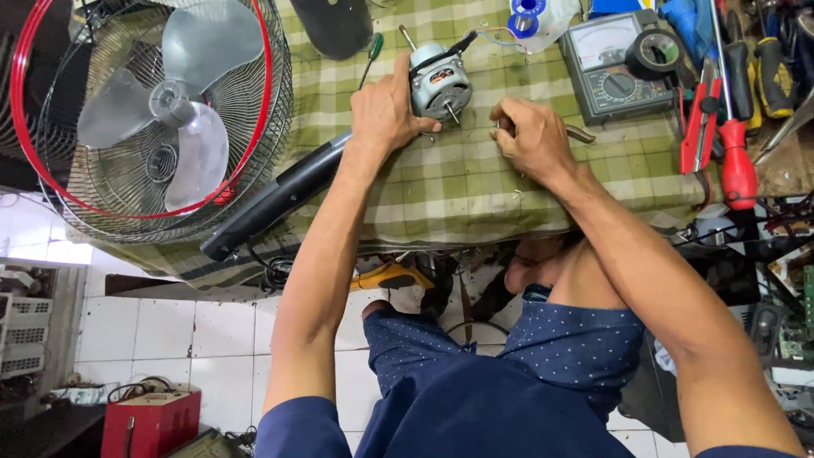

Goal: The person lubricates the motor shaft of a disassembled fan motor with a green bottle, then uses a screwdriver to tighten screws on the motor housing. They attach the motor to the fan stand and continue securing it with screws.

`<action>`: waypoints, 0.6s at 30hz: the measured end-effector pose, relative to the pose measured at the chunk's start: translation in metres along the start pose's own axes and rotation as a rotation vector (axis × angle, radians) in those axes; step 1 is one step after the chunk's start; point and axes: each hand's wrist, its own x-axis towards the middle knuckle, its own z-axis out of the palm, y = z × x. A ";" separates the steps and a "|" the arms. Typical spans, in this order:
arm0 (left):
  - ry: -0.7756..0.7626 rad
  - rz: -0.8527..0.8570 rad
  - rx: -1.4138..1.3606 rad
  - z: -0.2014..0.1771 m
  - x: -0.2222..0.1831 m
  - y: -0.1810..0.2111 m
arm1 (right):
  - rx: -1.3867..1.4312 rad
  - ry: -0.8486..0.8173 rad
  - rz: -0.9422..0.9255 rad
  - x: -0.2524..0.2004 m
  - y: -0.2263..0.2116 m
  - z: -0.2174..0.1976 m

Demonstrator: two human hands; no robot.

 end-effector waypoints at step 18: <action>-0.108 -0.196 -0.116 -0.026 -0.008 0.010 | -0.451 -0.044 0.070 0.106 0.093 -0.068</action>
